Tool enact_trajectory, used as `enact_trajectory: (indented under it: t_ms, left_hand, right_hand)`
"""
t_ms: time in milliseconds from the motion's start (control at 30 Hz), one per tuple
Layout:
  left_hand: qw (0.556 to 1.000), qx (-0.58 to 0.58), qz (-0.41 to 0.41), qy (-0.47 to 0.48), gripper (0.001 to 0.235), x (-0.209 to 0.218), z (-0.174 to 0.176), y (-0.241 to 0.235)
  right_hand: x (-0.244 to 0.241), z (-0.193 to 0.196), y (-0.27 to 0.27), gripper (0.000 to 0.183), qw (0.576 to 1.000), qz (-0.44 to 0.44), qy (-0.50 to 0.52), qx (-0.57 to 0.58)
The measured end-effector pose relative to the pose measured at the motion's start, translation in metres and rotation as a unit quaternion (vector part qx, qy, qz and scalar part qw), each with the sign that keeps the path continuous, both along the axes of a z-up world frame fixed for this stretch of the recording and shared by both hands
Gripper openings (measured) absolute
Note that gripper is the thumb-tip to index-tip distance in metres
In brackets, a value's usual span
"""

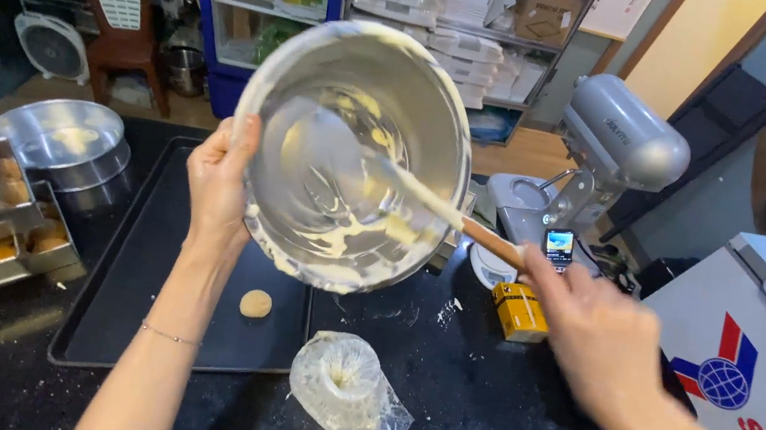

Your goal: The person fills small round pastries with a white cream using a piping bag. They pick up pastries from a tray, squeeze cream into them, and place the filled items into a metal container. The person also refills the piping bag from a mixing bowl using a spatula.

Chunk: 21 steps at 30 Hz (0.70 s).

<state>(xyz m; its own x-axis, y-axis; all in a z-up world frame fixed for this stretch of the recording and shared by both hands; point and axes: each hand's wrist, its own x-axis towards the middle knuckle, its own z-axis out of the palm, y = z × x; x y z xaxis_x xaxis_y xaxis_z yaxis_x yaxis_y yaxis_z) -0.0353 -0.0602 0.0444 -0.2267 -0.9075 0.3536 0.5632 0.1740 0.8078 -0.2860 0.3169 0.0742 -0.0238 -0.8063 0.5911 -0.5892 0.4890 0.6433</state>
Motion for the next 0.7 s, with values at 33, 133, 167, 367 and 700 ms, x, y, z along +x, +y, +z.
enact_trajectory:
  t_ms: [33,133,167,367,700]
  left_hand:
    - [1.0,0.003,0.0,-0.001,0.036,-0.001,-0.003,0.001]
    - [0.989,0.108,-0.012,0.099,0.03,0.001,-0.01,0.004]
    - [0.985,0.135,0.002,0.111,0.033,0.0,-0.01,0.004]
    - [0.945,0.242,0.081,0.203,0.033,-0.008,0.011,0.03]
    - [0.952,0.17,0.18,0.183,0.029,0.008,-0.025,0.016]
  right_hand:
    - [0.005,-0.005,-0.001,0.033,1.0,0.0,-0.001,0.003]
    - [0.018,-0.021,-0.005,0.04,1.0,-0.011,-0.02,-0.007]
    - [0.018,-0.026,-0.007,0.039,0.999,0.003,-0.014,-0.037]
    - [0.047,-0.076,-0.016,0.064,0.996,0.036,0.071,-0.042]
    - [-0.006,-0.048,0.092,0.077,0.976,0.022,-0.195,0.098]
